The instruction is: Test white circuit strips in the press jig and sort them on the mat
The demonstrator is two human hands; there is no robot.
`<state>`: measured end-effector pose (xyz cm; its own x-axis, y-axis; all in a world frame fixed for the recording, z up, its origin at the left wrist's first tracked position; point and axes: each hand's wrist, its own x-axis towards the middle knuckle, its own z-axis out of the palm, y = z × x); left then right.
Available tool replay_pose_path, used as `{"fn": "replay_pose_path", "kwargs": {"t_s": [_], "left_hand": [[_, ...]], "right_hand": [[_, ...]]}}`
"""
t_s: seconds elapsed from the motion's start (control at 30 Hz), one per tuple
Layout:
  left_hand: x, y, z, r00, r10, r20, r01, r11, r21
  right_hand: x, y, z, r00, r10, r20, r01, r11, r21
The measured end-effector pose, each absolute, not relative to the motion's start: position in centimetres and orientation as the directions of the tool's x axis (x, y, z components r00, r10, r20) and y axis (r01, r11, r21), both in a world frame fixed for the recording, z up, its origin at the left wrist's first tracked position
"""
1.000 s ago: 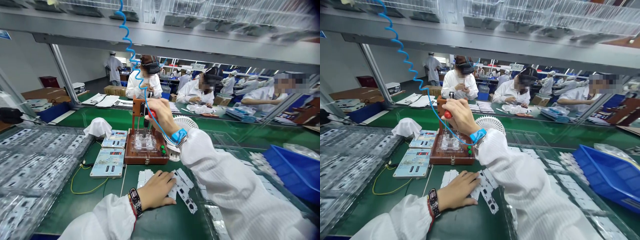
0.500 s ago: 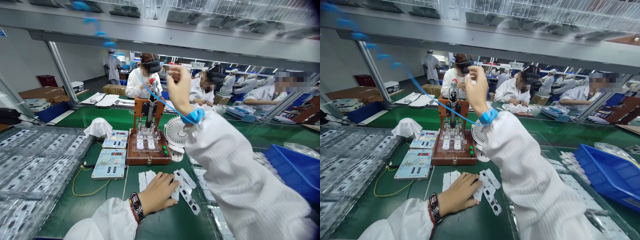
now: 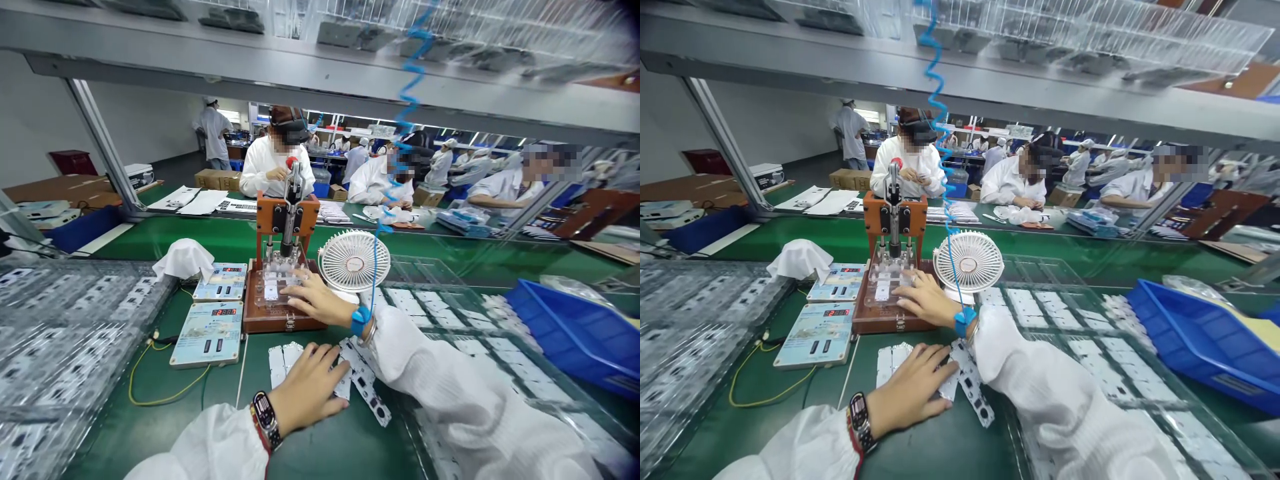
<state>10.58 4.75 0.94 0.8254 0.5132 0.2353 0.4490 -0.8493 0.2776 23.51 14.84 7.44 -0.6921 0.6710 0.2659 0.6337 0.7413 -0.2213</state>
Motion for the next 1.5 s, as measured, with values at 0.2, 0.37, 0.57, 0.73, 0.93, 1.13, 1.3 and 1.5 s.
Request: {"fn": "replay_pose_path", "kwargs": {"t_s": [0.2, 0.37, 0.57, 0.73, 0.93, 1.13, 1.3, 1.5], "left_hand": [[11.0, 4.7, 1.4, 0.843, 0.490, 0.222, 0.420, -0.858, 0.296], [11.6, 4.7, 1.1, 0.848, 0.492, 0.199, 0.420, -0.851, 0.314], [11.6, 4.6, 1.5, 0.828, 0.533, 0.173, 0.461, -0.823, 0.331], [11.8, 4.6, 1.3, 0.762, 0.617, 0.196, 0.567, -0.783, 0.256], [12.0, 4.5, -1.5, 0.694, 0.658, 0.291, 0.645, -0.749, 0.153], [11.7, 4.8, -2.4, 0.746, 0.622, 0.239, 0.602, -0.783, 0.158], [11.5, 5.3, -2.5, 0.764, 0.613, 0.200, 0.579, -0.789, 0.207], [11.6, 5.5, -2.0, 0.747, 0.660, 0.086, 0.619, -0.736, 0.274]], "right_hand": [[22.9, 16.2, 7.6, -0.698, 0.675, 0.238, 0.649, 0.737, -0.186], [21.1, 16.6, 8.1, -0.711, 0.666, 0.224, 0.635, 0.746, -0.203], [19.2, 16.4, 9.9, -0.737, 0.676, 0.006, 0.650, 0.711, -0.268], [18.6, 17.0, 9.3, -0.733, 0.662, 0.156, 0.648, 0.749, -0.139], [19.1, 13.5, 8.3, -0.585, 0.742, 0.326, 0.793, 0.607, 0.041], [28.6, 5.9, 12.2, -0.411, 0.871, 0.270, 0.910, 0.411, 0.061], [44.2, 6.5, 15.0, 0.485, 0.862, 0.146, 0.860, -0.501, 0.097], [54.6, 11.1, 10.6, 0.721, 0.692, 0.024, 0.690, -0.721, 0.067]]}}
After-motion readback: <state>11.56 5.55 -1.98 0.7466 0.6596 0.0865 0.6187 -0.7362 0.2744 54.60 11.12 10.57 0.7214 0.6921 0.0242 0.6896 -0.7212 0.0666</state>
